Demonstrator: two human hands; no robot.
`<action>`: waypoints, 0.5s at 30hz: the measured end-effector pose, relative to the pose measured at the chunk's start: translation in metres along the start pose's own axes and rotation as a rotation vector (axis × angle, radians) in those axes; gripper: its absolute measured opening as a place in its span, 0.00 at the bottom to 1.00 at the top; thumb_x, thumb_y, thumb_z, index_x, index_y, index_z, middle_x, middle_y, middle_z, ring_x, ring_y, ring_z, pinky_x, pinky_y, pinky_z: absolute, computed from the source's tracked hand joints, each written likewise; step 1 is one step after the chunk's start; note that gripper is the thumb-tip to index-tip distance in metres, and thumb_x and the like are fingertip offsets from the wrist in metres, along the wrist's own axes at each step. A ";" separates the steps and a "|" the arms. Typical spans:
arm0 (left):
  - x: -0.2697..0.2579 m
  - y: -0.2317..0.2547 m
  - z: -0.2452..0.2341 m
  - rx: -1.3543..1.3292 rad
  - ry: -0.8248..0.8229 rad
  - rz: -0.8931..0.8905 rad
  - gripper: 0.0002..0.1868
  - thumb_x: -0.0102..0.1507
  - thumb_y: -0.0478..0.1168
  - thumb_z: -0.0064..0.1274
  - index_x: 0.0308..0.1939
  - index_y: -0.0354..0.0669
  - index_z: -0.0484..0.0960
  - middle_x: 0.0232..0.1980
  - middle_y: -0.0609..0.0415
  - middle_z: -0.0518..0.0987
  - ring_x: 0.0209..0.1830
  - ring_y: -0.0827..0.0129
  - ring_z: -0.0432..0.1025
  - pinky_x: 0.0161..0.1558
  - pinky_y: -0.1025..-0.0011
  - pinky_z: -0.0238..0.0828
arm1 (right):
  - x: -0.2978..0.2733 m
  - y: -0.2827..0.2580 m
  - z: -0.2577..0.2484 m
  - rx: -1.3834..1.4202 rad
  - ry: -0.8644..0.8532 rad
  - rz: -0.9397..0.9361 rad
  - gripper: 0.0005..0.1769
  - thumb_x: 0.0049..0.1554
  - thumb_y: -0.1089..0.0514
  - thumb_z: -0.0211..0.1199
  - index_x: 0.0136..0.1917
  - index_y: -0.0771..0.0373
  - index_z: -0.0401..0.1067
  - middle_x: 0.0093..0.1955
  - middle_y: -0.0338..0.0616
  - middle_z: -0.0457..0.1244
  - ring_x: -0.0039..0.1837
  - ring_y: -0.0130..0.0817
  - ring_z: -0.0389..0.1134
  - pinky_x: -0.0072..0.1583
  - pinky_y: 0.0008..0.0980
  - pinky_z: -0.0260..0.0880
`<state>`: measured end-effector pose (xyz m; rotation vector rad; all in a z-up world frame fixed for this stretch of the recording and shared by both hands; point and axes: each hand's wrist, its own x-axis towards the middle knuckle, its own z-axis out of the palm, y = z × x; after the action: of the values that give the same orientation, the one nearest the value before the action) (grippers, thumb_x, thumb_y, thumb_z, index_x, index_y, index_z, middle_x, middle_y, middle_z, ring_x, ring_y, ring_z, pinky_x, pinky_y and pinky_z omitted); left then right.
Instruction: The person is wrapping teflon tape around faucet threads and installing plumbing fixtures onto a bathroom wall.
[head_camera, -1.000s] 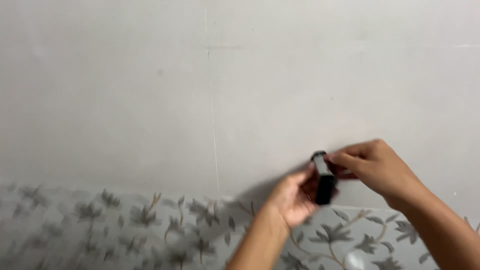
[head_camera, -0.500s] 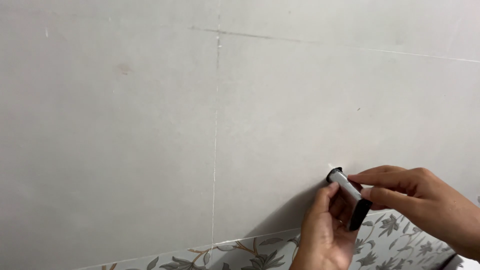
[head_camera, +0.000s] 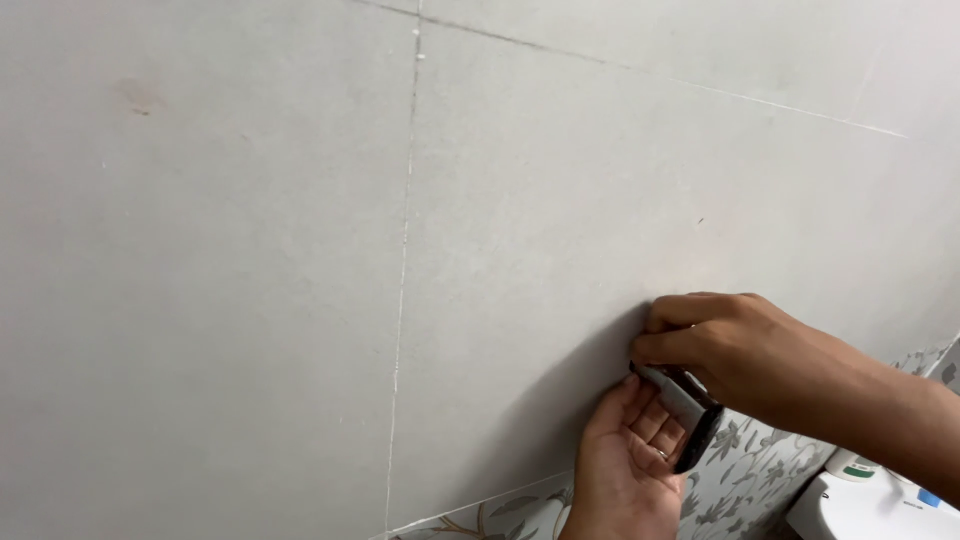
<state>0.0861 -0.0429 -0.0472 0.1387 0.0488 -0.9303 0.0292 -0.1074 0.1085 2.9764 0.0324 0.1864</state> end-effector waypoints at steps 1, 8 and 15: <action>0.008 -0.002 -0.007 -0.017 -0.009 0.000 0.10 0.67 0.45 0.48 0.40 0.45 0.81 0.36 0.57 0.82 0.40 0.70 0.77 0.52 0.70 0.73 | 0.001 0.003 0.003 -0.032 0.000 -0.025 0.17 0.54 0.60 0.63 0.55 0.48 0.82 0.49 0.27 0.71 0.45 0.21 0.76 0.44 0.25 0.74; 0.008 0.001 -0.008 -0.005 0.004 0.007 0.15 0.69 0.44 0.50 0.27 0.47 0.74 0.21 0.61 0.67 0.20 0.76 0.55 0.32 0.76 0.59 | 0.008 0.001 0.004 -0.238 -0.083 -0.125 0.16 0.53 0.59 0.64 0.55 0.50 0.80 0.51 0.28 0.69 0.51 0.21 0.73 0.51 0.25 0.77; 0.000 0.007 0.001 0.042 -0.018 -0.026 0.17 0.69 0.44 0.47 0.25 0.45 0.75 0.20 0.60 0.67 0.19 0.74 0.52 0.28 0.74 0.51 | 0.008 0.015 0.008 -0.209 -0.028 -0.291 0.14 0.53 0.62 0.64 0.53 0.53 0.80 0.54 0.29 0.69 0.54 0.24 0.71 0.53 0.26 0.73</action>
<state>0.0916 -0.0389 -0.0456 0.1692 0.0144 -0.9587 0.0381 -0.1233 0.1038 2.7249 0.4128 0.1042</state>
